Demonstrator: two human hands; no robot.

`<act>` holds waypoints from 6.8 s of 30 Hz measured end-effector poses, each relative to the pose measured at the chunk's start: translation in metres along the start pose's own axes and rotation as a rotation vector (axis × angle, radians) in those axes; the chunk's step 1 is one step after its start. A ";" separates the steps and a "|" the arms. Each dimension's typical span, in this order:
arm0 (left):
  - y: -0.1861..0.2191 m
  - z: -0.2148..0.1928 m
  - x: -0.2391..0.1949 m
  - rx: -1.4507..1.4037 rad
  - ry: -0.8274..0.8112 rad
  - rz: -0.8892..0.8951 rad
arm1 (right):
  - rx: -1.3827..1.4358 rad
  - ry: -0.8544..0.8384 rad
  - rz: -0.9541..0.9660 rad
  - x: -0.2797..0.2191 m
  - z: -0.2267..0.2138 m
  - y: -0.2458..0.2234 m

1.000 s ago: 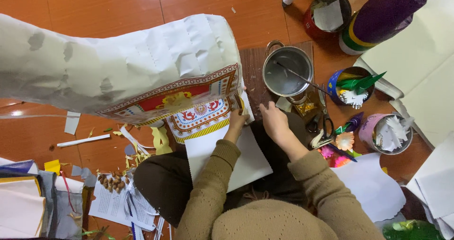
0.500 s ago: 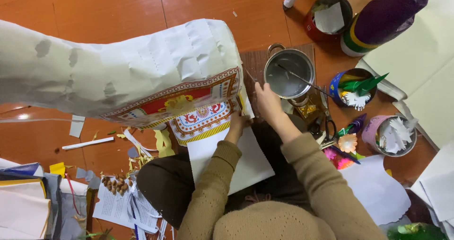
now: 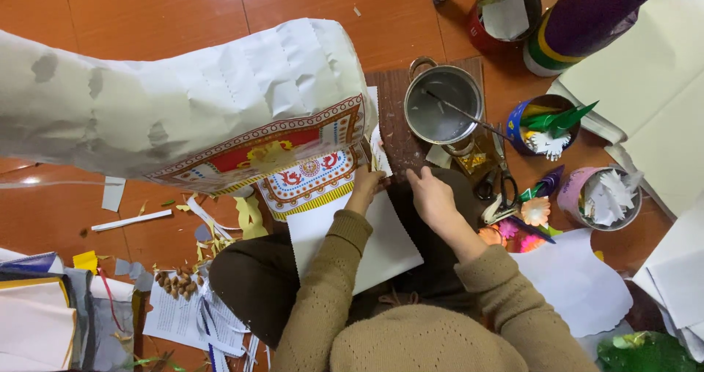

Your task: Decorating a white paper horse structure by gluing on yellow paper fringe and printed decorative panels.

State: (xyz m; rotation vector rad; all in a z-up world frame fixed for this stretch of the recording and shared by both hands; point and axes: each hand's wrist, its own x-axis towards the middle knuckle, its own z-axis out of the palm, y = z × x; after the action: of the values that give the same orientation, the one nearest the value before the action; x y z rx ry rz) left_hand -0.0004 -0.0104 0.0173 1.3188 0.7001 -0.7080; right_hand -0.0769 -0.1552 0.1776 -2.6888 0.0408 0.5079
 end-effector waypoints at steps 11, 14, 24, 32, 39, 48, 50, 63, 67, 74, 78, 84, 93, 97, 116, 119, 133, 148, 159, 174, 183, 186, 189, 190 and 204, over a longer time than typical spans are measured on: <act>0.023 0.001 -0.023 0.060 -0.001 -0.014 | -0.076 0.049 0.115 0.021 -0.021 -0.013; 0.041 0.007 -0.036 -0.055 -0.016 -0.031 | 0.041 0.052 0.104 -0.010 -0.038 -0.019; 0.027 0.013 0.000 -0.274 -0.131 -0.074 | -0.038 0.134 0.084 -0.075 -0.019 0.002; 0.030 0.006 0.005 -0.142 -0.197 -0.037 | -0.028 0.013 0.174 -0.102 -0.022 -0.005; 0.038 -0.003 -0.014 -0.163 -0.170 -0.048 | 0.099 0.138 0.285 -0.069 -0.041 0.042; 0.037 -0.018 -0.041 -0.015 -0.267 -0.080 | 0.081 0.201 0.511 0.023 -0.106 0.045; 0.052 -0.014 -0.063 0.013 -0.272 -0.078 | -0.060 0.195 0.405 0.033 -0.092 0.058; 0.036 -0.012 -0.046 0.140 -0.332 -0.054 | 0.362 0.153 0.240 -0.019 -0.069 0.036; 0.052 -0.009 -0.080 0.086 -0.292 -0.059 | 0.568 0.205 0.238 -0.023 -0.043 0.034; 0.036 -0.015 -0.047 -0.038 -0.123 -0.056 | 1.136 0.223 0.334 -0.013 -0.006 0.042; 0.028 -0.010 -0.047 0.311 -0.040 0.072 | 1.399 0.223 0.385 -0.018 -0.018 0.032; 0.016 -0.018 -0.023 0.212 -0.022 0.106 | 1.479 0.164 0.362 -0.022 -0.020 0.020; 0.059 0.003 -0.102 0.407 -0.011 0.222 | 1.032 0.267 0.213 -0.011 0.009 0.052; 0.067 -0.002 -0.105 0.254 0.014 0.215 | 0.657 0.164 0.220 -0.014 -0.019 0.040; -0.022 -0.041 0.017 0.353 0.058 0.208 | -0.119 -0.056 0.125 0.039 -0.013 -0.009; -0.015 -0.039 0.008 0.416 0.038 0.186 | -0.113 -0.017 0.100 0.049 -0.009 -0.011; -0.027 -0.038 0.023 0.507 -0.011 0.200 | -0.097 0.012 0.167 0.117 0.019 0.004; -0.018 -0.027 0.012 0.440 0.030 0.185 | 0.047 -0.310 0.162 0.027 -0.002 -0.021; -0.003 -0.021 -0.017 0.292 0.059 0.264 | 0.180 0.023 0.069 0.020 -0.045 -0.048; 0.072 0.040 -0.077 -0.215 -0.107 0.063 | -0.163 0.260 0.073 -0.106 -0.046 -0.024; 0.058 0.032 -0.034 -0.144 -0.008 0.017 | -0.243 0.362 0.060 -0.155 -0.055 -0.009; 0.075 0.039 -0.084 -0.198 -0.066 0.051 | -0.081 0.444 0.071 -0.168 -0.074 -0.015; 0.096 0.052 -0.128 -0.236 -0.158 -0.014 | -0.086 0.421 0.060 -0.175 -0.060 -0.015; 0.084 0.051 -0.109 -0.233 -0.157 -0.016 | -0.083 0.421 0.062 -0.174 -0.056 -0.014; 0.044 0.044 -0.028 -0.300 -0.149 0.118 | 0.054 0.379 0.075 -0.171 -0.022 0.012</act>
State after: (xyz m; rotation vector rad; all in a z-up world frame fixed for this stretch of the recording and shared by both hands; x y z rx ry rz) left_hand 0.0196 -0.0470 0.0703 1.0128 0.5783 -0.5740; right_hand -0.2301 -0.1829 0.2530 -2.6986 0.2582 0.0124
